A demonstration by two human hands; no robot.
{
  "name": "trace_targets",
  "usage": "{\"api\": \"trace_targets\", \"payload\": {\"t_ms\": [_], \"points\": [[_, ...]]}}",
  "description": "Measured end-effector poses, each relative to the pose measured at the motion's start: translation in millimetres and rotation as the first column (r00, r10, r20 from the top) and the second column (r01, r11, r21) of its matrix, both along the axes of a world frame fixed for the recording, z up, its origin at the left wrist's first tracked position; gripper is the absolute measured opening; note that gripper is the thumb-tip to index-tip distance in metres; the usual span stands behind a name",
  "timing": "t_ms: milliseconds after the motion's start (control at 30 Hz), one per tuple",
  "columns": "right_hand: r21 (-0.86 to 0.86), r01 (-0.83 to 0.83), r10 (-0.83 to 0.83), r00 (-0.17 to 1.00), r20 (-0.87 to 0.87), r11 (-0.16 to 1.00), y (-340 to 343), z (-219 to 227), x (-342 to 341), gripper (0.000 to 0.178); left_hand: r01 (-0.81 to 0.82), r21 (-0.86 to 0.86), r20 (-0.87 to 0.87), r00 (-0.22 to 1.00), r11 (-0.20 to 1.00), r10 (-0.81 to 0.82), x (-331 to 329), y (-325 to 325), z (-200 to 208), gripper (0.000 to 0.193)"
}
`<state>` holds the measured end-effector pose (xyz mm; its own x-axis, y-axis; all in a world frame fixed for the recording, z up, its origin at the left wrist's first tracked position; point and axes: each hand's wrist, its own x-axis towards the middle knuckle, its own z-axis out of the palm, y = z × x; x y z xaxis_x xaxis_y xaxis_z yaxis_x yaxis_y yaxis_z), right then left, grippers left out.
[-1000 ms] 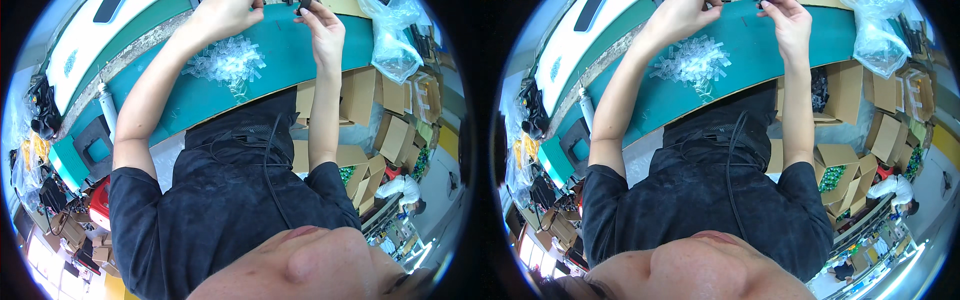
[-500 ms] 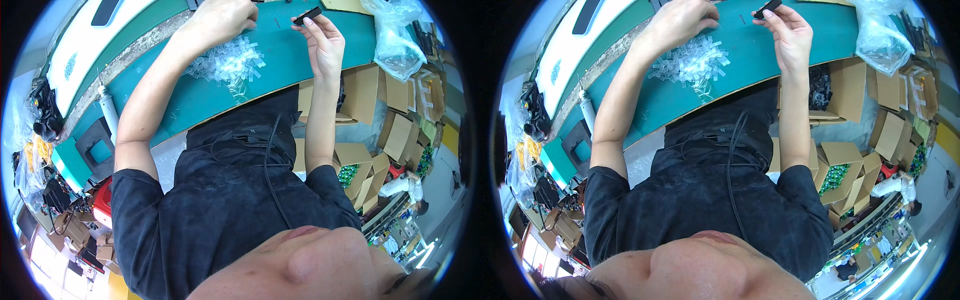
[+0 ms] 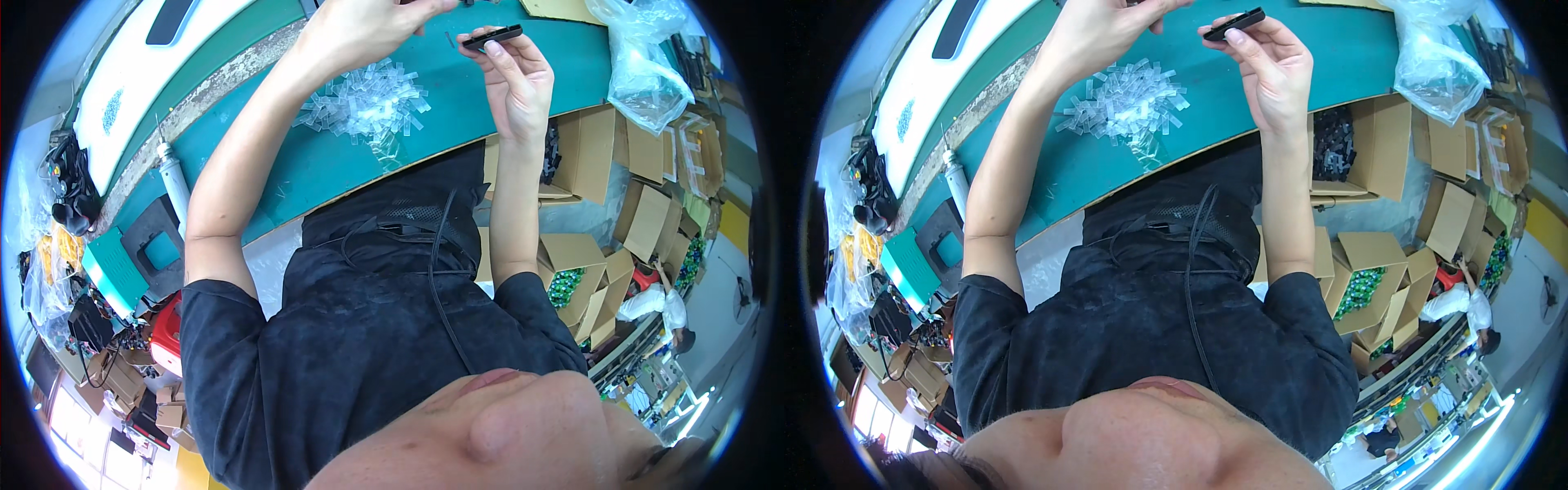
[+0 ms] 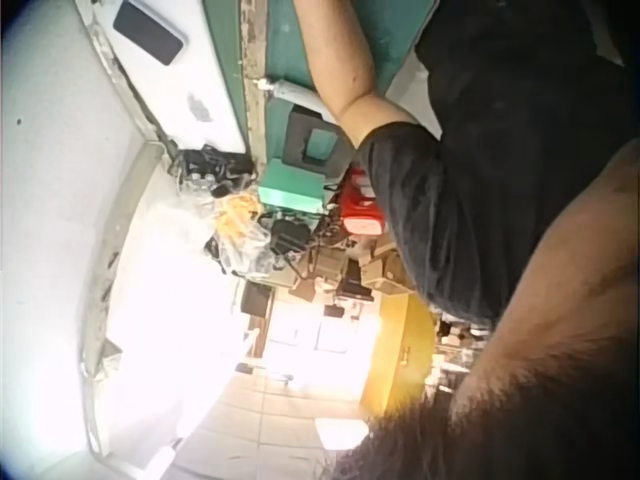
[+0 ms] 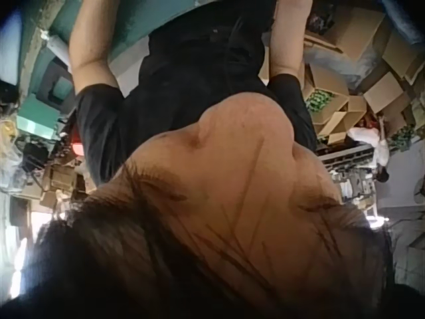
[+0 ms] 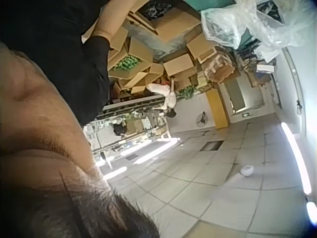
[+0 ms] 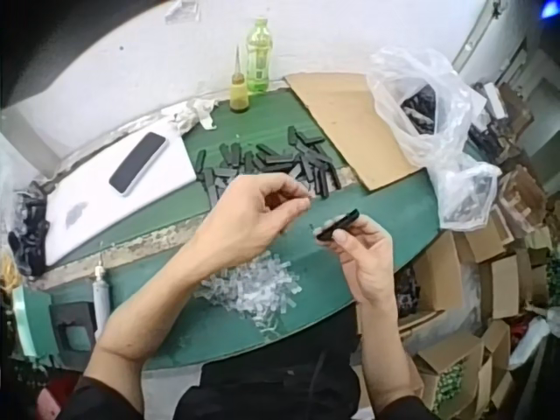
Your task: Assembling small plastic parts into electronic component housings at a workbench.
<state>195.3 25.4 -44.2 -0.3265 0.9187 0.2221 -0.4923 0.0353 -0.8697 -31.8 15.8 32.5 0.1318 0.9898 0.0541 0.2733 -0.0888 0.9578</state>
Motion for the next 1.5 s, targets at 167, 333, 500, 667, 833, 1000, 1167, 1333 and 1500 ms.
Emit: {"api": "trace_targets", "payload": {"t_ms": [167,333,500,667,833,1000,1167,1333,1500], "points": [[0.019,0.035,-0.035,0.999,-0.036,0.999,-6,2,-11,0.018,-0.012,0.063,0.244,0.97,0.998,-0.003,10,-7,1,0.016],[0.093,0.162,-0.173,0.976,0.129,0.982,-4,-7,-4,0.023,-0.017,0.02,0.262,0.965,1.0,0.011,11,-8,4,0.015],[-0.036,0.041,-0.043,0.998,-0.056,0.999,-6,9,-5,0.026,-0.053,0.054,0.246,0.968,0.997,0.039,8,-6,0,0.015],[-0.009,0.2,-0.2,0.98,-0.003,0.98,-7,2,-12,0.028,-0.066,0.037,0.236,0.97,0.997,0.055,11,-8,0,0.015],[-0.015,0.2,-0.2,0.979,0.034,0.98,-3,-6,-10,0.027,-0.073,0.079,0.197,0.979,0.994,0.056,14,-10,-1,0.015],[0.0,0.167,-0.167,0.985,-0.036,0.986,-2,-15,-12,0.023,-0.07,0.093,0.164,0.985,0.993,0.055,15,-12,0,0.015],[0.009,0.18,-0.18,0.983,-0.02,0.984,-4,-12,-15,0.022,-0.08,0.143,0.105,0.992,0.986,0.066,17,-14,1,0.015],[0.056,0.233,-0.235,0.971,0.036,0.971,-7,-11,-17,0.025,-0.009,0.308,-0.07,0.997,0.951,0.032,16,-15,2,0.016],[0.164,0.304,-0.335,0.915,0.223,0.939,-11,-2,-22,0.024,-0.067,0.422,-0.087,0.99,0.904,0.114,8,-4,-6,0.017]]}}
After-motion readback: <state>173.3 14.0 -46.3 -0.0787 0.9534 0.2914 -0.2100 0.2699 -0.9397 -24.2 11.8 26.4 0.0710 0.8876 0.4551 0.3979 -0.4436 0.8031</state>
